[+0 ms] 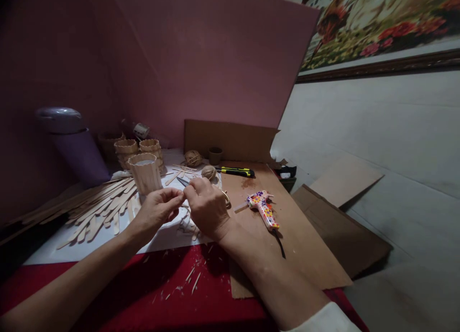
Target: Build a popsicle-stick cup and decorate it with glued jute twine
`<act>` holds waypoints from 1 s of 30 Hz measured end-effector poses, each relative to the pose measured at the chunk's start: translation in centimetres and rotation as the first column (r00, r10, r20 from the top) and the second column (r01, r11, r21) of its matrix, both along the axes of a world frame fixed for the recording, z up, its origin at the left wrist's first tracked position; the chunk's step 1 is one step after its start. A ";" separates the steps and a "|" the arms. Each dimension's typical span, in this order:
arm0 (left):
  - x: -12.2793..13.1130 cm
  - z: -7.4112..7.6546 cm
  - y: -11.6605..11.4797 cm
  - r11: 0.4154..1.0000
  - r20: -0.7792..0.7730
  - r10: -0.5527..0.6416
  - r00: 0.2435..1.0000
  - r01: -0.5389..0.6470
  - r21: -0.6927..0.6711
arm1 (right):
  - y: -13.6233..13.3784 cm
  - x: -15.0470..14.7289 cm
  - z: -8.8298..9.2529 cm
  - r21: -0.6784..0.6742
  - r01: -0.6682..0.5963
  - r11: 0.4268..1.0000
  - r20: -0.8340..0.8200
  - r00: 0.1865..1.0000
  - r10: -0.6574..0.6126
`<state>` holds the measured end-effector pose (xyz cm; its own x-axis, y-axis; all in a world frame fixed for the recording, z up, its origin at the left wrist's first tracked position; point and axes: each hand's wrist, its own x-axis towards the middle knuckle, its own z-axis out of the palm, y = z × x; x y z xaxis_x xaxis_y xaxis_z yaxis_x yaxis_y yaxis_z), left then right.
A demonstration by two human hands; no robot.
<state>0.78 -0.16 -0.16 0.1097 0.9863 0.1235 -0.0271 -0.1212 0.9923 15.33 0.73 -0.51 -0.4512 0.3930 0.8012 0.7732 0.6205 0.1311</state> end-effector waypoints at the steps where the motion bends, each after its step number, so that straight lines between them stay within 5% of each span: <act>1: 0.0 0.0 0.0 1.000 0.005 -0.002 1.000 0.002 0.002 | -0.1 -0.1 0.0 0.063 0.024 0.998 0.039 0.999 -0.026; 5: 0.3 -0.4 -0.1 1.000 0.058 0.014 0.998 -0.015 0.020 | -0.7 -0.7 -0.1 0.171 0.094 0.981 0.074 0.991 -0.108; 12: 0.8 -0.9 -0.6 0.986 0.178 0.124 0.976 -0.141 0.084 | -1.1 -1.5 -0.8 -0.033 0.116 0.993 -0.148 0.982 -0.120; 19: 0.9 0.6 -1.1 0.986 0.268 0.115 0.956 -0.143 0.089 | 0.1 -1.0 -0.8 -0.421 -0.165 0.892 -0.516 0.852 -0.086; 24: 0.5 0.8 -1.0 0.984 0.280 0.143 0.949 -0.167 0.062 | 0.4 -0.4 0.1 -0.291 -0.306 0.907 -0.659 0.751 0.042; 30: 0.5 0.2 -0.8 0.983 0.166 0.126 0.978 -0.146 0.111 | -0.8 -1.2 0.1 -0.386 -0.291 0.875 -0.594 0.804 0.005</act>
